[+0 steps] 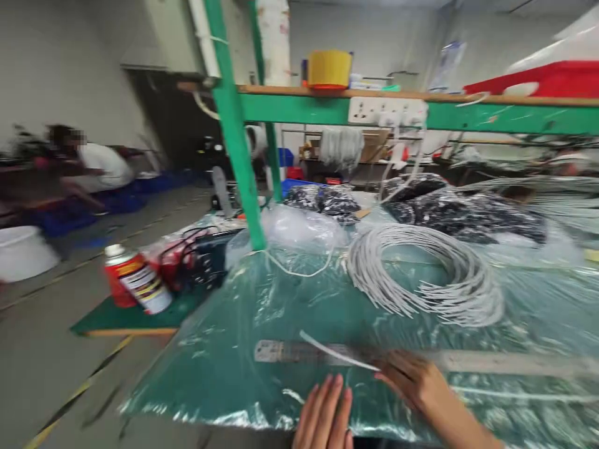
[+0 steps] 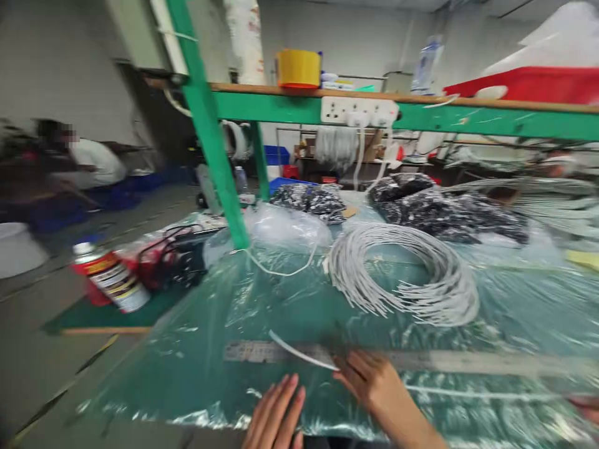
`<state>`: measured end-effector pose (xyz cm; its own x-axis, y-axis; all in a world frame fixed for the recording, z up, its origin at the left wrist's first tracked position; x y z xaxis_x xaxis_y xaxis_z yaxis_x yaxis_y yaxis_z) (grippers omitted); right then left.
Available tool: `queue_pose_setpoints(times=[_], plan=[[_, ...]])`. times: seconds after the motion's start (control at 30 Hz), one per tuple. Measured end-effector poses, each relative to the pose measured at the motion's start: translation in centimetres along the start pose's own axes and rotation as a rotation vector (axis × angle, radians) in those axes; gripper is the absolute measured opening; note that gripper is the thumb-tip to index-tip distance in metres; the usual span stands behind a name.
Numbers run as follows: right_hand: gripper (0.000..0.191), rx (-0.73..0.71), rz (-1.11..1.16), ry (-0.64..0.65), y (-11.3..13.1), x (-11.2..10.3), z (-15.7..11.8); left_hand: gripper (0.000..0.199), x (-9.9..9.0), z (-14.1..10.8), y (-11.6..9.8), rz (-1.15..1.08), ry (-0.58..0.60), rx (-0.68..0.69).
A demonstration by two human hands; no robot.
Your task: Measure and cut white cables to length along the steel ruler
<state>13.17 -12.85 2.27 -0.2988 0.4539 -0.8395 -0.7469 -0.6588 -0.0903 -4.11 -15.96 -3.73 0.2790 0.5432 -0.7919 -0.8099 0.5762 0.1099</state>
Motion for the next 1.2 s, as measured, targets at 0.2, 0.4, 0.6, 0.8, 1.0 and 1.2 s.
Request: queue_pose_setpoints(times=[0.2, 0.4, 0.6, 0.8, 1.0, 1.2], plan=[[0.039, 0.107, 0.602, 0.240, 3.6, 8.0, 3.8, 0.053, -0.7, 0.2, 3.2, 0.235, 0.121, -0.073], [0.036, 0.144, 0.633, 0.343, 0.5, 9.0, 2.8, 0.063, 0.0, -1.3, 5.4, 0.323, 0.187, -0.114], [0.036, 0.110, 0.623, 0.381, -0.6, 9.0, 1.4, 0.064, 0.0, -0.9, 5.2, 0.290, 0.237, -0.088], [0.035, 0.076, 0.635, 0.436, -0.4, 8.9, 1.8, 0.069, 0.4, -0.9, 5.1, 0.238, 0.292, -0.022], [0.034, 0.136, 0.678, 0.380, -0.5, 9.0, 1.6, 0.082, 0.1, -1.1, 5.4, 0.243, 0.244, -0.018], [0.034, 0.164, 0.694, 0.339, -0.8, 9.4, 1.1, 0.105, 0.5, -1.3, 5.7, 0.206, 0.269, 0.029]])
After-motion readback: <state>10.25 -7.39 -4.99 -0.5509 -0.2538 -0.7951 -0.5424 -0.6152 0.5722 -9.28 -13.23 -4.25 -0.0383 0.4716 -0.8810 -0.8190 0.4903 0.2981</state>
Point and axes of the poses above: each hand's wrist, its own z-axis towards the middle knuckle, its own x-axis out of the palm, y = z × x, the point moved 6 cm from there along z, towards the middle knuckle, and after that the axes turned 8 degrees about y, right-handed, at the moved point
